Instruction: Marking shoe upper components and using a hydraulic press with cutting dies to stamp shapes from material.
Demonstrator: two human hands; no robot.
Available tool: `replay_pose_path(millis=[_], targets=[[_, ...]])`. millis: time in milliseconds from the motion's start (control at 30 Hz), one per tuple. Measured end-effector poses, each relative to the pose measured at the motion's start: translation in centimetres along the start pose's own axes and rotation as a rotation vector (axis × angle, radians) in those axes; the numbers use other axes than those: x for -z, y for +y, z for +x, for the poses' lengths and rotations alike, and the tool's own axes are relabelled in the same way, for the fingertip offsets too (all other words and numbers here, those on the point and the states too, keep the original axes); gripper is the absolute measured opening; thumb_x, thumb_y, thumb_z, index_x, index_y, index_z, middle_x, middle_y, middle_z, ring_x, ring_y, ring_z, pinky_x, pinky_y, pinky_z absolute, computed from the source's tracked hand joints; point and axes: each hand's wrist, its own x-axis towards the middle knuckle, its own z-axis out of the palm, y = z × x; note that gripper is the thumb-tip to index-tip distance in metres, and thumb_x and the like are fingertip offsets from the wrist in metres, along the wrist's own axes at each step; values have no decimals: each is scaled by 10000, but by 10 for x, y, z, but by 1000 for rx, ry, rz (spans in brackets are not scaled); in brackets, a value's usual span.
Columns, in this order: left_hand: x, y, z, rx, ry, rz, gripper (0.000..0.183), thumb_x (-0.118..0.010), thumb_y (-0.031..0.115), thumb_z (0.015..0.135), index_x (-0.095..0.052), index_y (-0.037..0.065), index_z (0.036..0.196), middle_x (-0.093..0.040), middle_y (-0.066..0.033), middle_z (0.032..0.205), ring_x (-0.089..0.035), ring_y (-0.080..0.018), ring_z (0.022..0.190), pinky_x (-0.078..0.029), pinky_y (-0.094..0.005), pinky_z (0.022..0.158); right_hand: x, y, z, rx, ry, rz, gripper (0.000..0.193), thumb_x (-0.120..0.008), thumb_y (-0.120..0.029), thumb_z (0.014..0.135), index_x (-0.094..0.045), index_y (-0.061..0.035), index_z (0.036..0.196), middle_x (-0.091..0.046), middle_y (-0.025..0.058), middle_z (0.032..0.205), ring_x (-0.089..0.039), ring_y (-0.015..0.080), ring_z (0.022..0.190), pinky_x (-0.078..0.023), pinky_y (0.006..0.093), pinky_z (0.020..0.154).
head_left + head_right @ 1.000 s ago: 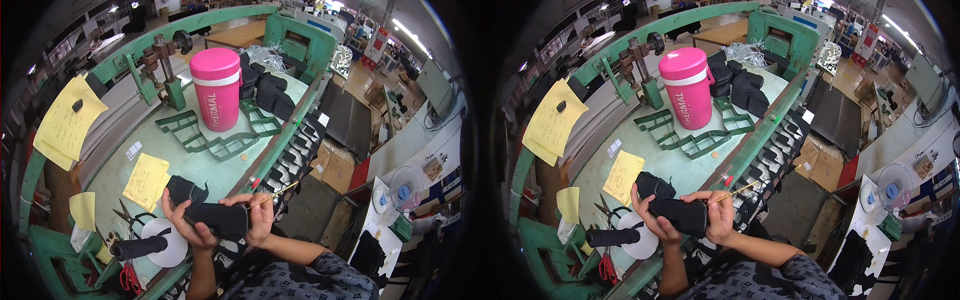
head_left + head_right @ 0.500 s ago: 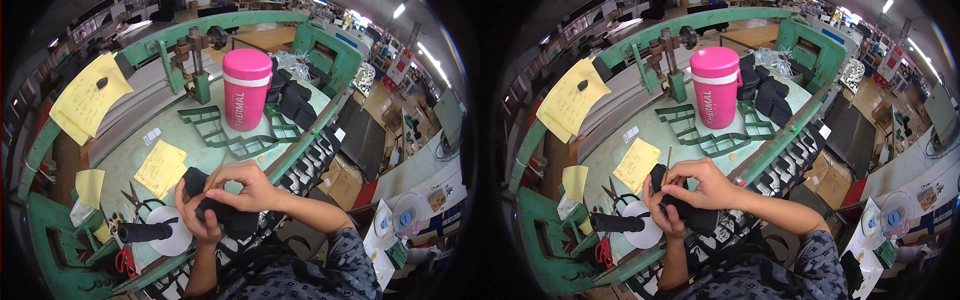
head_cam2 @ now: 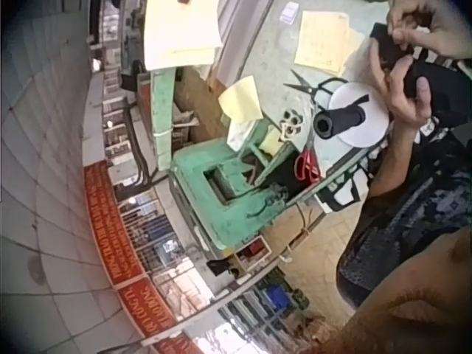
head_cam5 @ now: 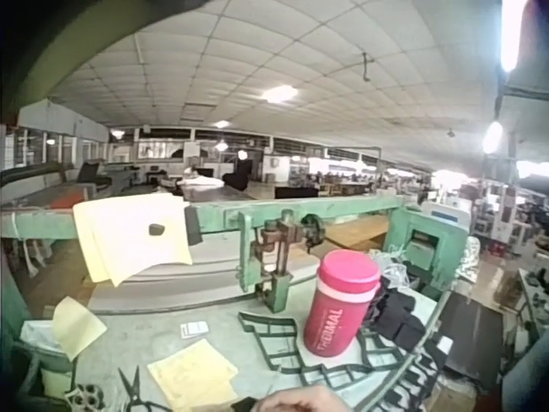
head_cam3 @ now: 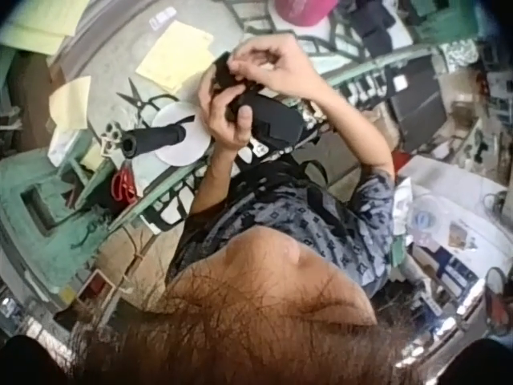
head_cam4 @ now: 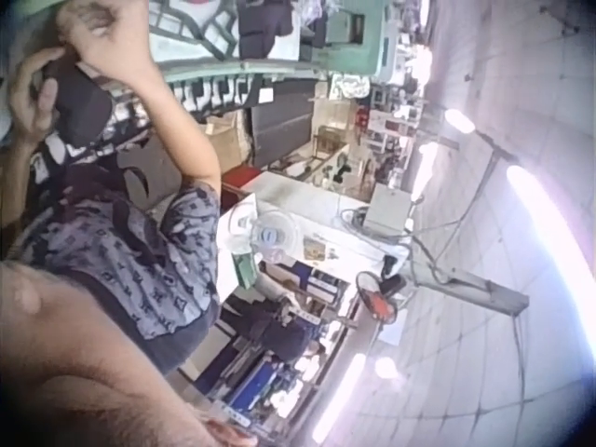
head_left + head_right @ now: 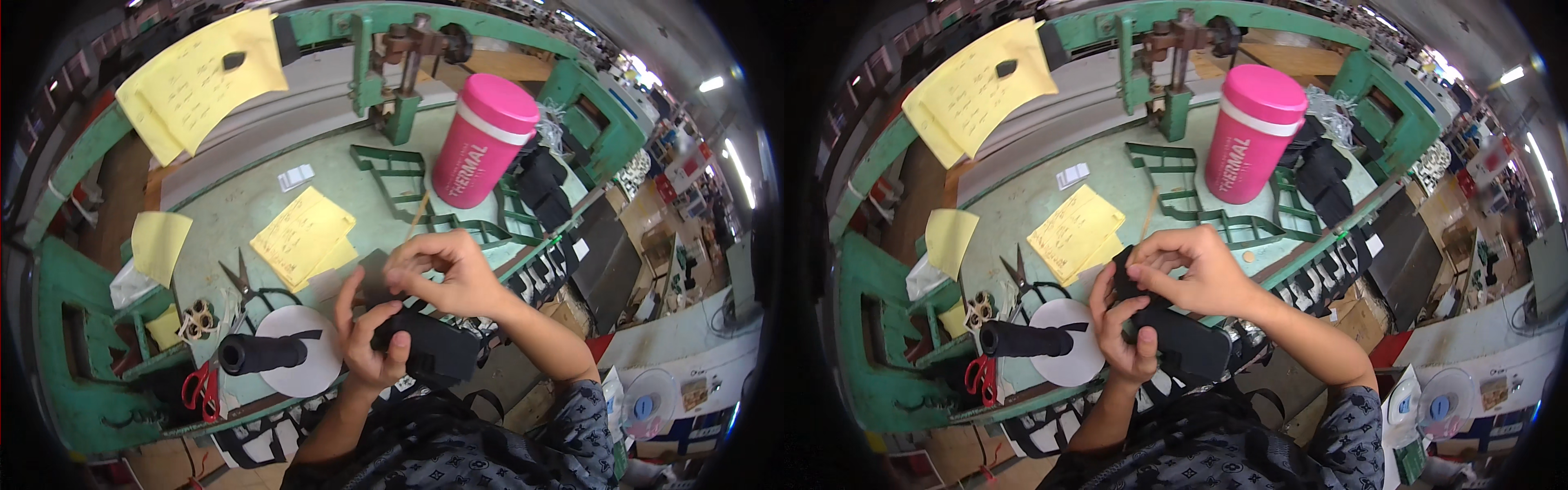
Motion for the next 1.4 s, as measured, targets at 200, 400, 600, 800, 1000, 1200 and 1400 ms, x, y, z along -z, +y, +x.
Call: replay_pose_path(millis=[200,400,600,800,1000,1200,1400], targets=[[1,0,0,15,8,1,419,-695,428,976,-740,60,1171,-513,-328,1504,-567,-427,1304,-499,-471,1048,3,2,4,-80,-1,9,67,-755,-2,940,-752,55,975,-764,63,855,-731,91,796,-612,256,759],[3,1,2,11,-9,5,408,-696,421,981,-745,65,1174,-520,-318,1505,-565,-418,1292,-486,-472,1054,1,-9,9,-27,-12,-175,48,-754,6,921,-763,48,943,-774,78,820,-750,107,761,-620,270,737],[2,2,0,31,-5,-8,433,-696,444,976,-742,57,1164,-525,-325,1495,-580,-417,1275,-514,-456,971,5,-15,9,31,-77,-217,67,-734,67,845,-748,73,910,-788,112,905,-761,133,775,-618,269,742],[0,0,-1,-9,0,-16,477,-667,458,996,-713,31,1203,-476,-352,1519,-612,-417,1219,-521,-471,978,7,-16,15,76,-147,-229,45,-713,58,789,-696,58,748,-775,137,834,-766,179,730,-619,288,703],[-1,-1,-1,-10,-11,4,513,-658,470,999,-695,-1,1198,-446,-360,1547,-613,-429,1226,-492,-491,1036,7,-14,13,54,-128,-269,41,-711,14,786,-730,50,784,-774,133,826,-759,197,731,-609,295,681],[-2,1,1,29,-11,-26,541,-648,475,1002,-665,-23,1212,-435,-370,1551,-599,-451,1246,-481,-513,1068,7,-18,13,47,-192,-280,139,-728,-32,824,-757,54,929,-768,112,820,-761,185,731,-608,298,669],[0,5,0,13,-27,-3,505,-606,458,1038,-626,-12,1220,-414,-372,1551,-552,-491,1341,-451,-554,1131,13,-7,14,20,-158,-132,138,-684,-49,877,-751,53,942,-763,85,806,-726,107,691,-579,264,656]])
